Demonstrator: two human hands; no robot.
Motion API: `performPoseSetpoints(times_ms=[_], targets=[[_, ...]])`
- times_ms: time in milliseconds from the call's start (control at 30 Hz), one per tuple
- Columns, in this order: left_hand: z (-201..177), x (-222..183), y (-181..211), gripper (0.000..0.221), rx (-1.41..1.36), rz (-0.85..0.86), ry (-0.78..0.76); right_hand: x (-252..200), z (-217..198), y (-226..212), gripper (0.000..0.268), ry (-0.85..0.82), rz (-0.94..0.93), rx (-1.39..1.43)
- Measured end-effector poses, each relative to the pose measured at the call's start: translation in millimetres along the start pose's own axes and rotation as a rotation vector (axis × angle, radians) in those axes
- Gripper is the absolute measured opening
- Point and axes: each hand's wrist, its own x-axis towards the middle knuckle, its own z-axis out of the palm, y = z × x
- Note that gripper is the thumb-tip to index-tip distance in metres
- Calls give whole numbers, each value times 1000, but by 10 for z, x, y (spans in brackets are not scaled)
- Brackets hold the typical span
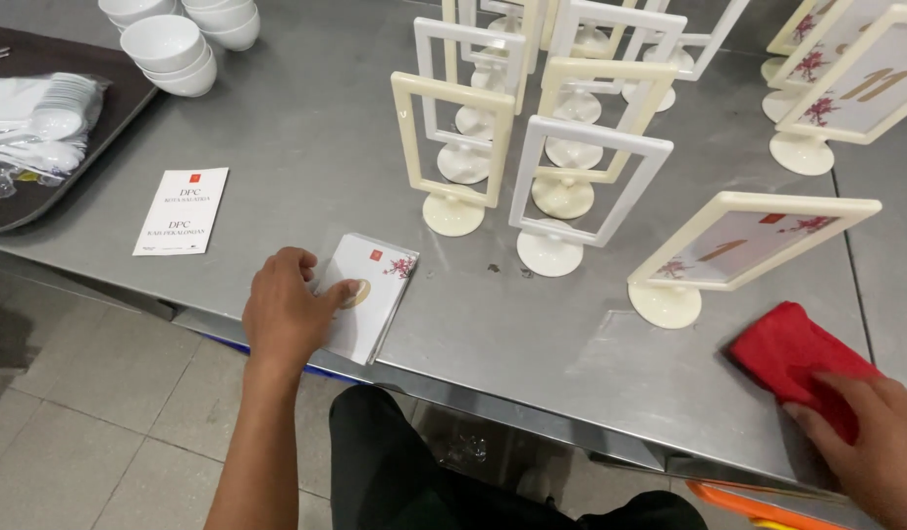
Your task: Cleaning plastic table stands with a cloth and inserting numbered cards into them.
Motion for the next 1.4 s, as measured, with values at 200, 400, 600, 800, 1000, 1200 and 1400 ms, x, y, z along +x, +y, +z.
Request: performPoseSetpoints(times_ms=[200,400,600,800,1000,1200,1400], targets=[[-229,-191,120,30,-236,-19,-79,12,82,68,26,106,-106,-111],[-349,-363,-32,29,-828,204,-513,-30,-317,-189,52,-32,-25,-19],[320,-772,139,41,-1562,317,-1039,267,916,776,50,346,266,1104],[916,-1358,851,82,-1506,296,-1372,-620,478,1284,35,420,322,2050],[1281,-1871,1501,81,-1320,363,-1504,-1108,-403,18,40,421,338,2799],[1358,-2059,1927,88,-1155,352,-1411,-1242,-590,-242,33,263,606,2668],[1462,-2156,2152,102,-1272,225,-1334,-1360,-810,-786,43,509,677,2283]])
